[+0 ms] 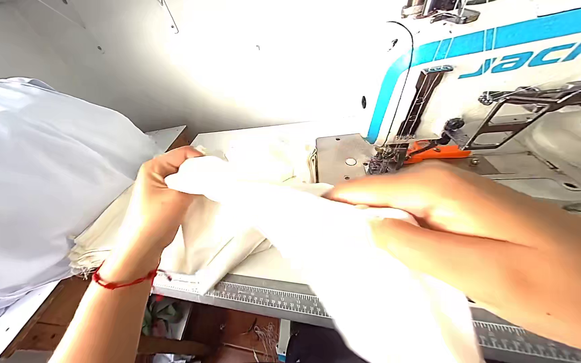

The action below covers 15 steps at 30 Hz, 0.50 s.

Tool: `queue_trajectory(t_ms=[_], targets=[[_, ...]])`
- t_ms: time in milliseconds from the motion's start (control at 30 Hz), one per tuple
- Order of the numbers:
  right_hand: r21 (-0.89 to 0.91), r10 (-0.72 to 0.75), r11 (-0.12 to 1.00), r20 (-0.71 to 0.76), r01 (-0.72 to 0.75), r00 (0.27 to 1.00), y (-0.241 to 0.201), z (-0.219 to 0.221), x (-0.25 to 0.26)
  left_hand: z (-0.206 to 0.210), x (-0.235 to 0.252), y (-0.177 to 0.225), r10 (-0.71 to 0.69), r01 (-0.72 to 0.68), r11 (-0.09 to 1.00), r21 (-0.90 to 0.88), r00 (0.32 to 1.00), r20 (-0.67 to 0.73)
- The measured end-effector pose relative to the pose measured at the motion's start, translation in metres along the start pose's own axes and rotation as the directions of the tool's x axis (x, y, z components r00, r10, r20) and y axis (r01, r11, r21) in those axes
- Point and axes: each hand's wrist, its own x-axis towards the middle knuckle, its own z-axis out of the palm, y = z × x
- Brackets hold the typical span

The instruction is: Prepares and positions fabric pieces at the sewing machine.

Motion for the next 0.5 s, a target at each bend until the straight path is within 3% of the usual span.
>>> queue_trajectory(t_ms=[33,67,133,200,233,333,400,467,500], targets=[[0.042,0.061,0.997,-0.014,-0.061,0.998,0.014,0.0,-0.016,0.005,0.0,0.004,-0.064,0.058,0.994,-0.095,0.996,-0.064],[0.093,0.121,0.989,-0.029,-0.118,0.992,0.029,0.002,-0.032,0.011,0.003,0.007,-0.044,0.034,0.996,-0.081,0.991,-0.129],[0.269,0.219,0.942,-0.048,-0.199,0.975,0.054,0.014,-0.062,0.017,0.022,0.005,0.234,-0.181,0.938,0.295,0.96,-0.155],[0.509,0.285,0.835,-0.072,-0.211,0.956,0.067,0.031,-0.081,0.029,0.053,-0.004,0.466,-0.399,0.725,0.562,0.884,0.027],[0.583,0.325,0.785,-0.101,-0.209,0.94,0.073,0.041,-0.087,0.039,0.067,-0.011,0.459,-0.452,0.68,0.577,0.876,0.146],[0.595,0.478,0.756,-0.219,-0.272,0.851,0.096,0.066,-0.096,0.076,0.077,-0.03,0.168,-0.446,0.679,0.583,0.868,0.468],[0.584,0.547,0.743,-0.246,-0.328,0.8,0.111,0.078,-0.099,0.101,0.034,-0.023,0.147,-0.413,0.744,0.525,0.868,0.474],[0.643,0.563,0.702,-0.239,-0.306,0.791,0.117,0.086,-0.102,0.127,-0.035,-0.018,0.247,-0.366,0.865,0.343,0.906,0.344],[0.69,0.554,0.67,-0.22,-0.274,0.803,0.115,0.089,-0.103,0.139,-0.069,-0.015,0.219,-0.295,0.925,0.239,0.929,0.298]])
